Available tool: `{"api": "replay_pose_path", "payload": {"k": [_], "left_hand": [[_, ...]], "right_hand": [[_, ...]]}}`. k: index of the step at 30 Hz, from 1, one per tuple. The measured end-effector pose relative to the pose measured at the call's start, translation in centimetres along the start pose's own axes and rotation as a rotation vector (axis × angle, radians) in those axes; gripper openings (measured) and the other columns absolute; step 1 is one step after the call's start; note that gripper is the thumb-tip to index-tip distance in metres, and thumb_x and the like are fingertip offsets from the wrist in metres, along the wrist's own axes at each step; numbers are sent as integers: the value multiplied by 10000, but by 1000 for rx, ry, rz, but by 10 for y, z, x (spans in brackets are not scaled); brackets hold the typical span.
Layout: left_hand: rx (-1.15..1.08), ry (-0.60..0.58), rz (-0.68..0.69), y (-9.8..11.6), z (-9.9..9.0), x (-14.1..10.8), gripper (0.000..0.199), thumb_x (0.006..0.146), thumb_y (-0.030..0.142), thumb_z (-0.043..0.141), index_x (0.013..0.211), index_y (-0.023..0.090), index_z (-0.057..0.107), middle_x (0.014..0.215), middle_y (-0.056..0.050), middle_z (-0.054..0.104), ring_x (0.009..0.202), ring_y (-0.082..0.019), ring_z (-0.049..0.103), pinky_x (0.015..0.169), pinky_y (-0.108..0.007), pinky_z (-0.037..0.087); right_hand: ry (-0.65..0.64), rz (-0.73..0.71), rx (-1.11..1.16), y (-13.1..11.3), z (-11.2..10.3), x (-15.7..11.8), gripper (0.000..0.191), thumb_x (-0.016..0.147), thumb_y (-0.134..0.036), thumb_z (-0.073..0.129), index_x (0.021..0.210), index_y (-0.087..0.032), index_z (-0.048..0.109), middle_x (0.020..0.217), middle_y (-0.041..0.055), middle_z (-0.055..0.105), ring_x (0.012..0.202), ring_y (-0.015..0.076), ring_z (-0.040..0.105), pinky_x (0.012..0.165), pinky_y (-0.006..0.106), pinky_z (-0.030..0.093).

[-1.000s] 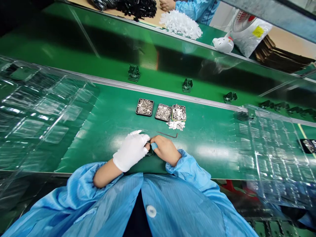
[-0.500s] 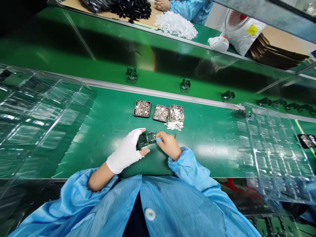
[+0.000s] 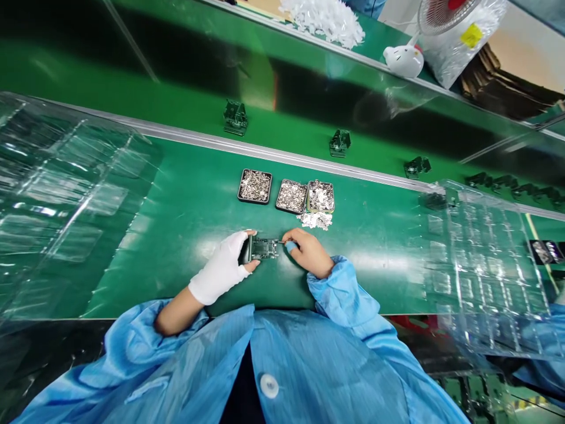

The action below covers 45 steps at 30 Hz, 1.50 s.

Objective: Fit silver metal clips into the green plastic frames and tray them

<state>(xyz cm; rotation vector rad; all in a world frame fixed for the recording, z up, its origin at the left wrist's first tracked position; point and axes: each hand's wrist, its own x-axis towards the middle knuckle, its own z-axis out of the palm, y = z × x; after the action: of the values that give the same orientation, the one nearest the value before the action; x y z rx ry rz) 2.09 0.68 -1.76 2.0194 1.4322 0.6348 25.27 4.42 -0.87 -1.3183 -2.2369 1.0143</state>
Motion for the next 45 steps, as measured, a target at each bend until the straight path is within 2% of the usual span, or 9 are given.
{"api": "replay_pose_path", "payload": {"k": [3,13,20,26,31,45], "left_hand": [[18,8,13,0,0,0,499,795,388,561,1224,164,440,1211,-132,567,1152,-296,540,982,-442,438],[35,-10,4,-2,1,-1,522,786,365,578,1250,163,447,1217,-131,568,1164,-309,525,982,-451,432],[39,-5,8,-2,1,-2,542,784,387,593,1258,169,446,1211,-134,569,1161,-313,524,982,-454,424],[51,-16,24,-2,0,-2,540,794,388,584,1265,168,439,1220,-137,564,1162,-313,523,982,-447,420],[59,-5,38,-2,0,-1,538,801,398,587,1259,158,441,1205,-140,569,1151,-312,531,977,-437,425],[74,-12,63,-1,-1,0,536,816,417,577,1249,133,443,1190,-151,573,1132,-307,538,965,-437,432]], "right_hand": [[-68,6,-29,-2,-1,-1,208,806,-86,494,919,-215,611,922,15,619,851,158,584,781,262,438],[-69,54,-143,-10,5,3,122,890,-171,494,909,-223,603,933,32,626,878,175,589,751,266,429],[-103,181,-200,-23,5,5,128,842,-129,508,887,-221,586,910,38,644,798,189,590,638,269,400],[-174,122,26,-10,-6,1,102,818,-133,552,835,-213,613,838,-13,647,723,132,580,636,228,389],[-185,57,-56,-11,-4,0,128,799,-107,558,841,-216,611,860,1,649,797,155,592,691,245,399],[-209,68,-119,-15,-3,-1,127,846,-130,499,874,-204,598,902,22,649,859,170,599,743,255,408]]}}
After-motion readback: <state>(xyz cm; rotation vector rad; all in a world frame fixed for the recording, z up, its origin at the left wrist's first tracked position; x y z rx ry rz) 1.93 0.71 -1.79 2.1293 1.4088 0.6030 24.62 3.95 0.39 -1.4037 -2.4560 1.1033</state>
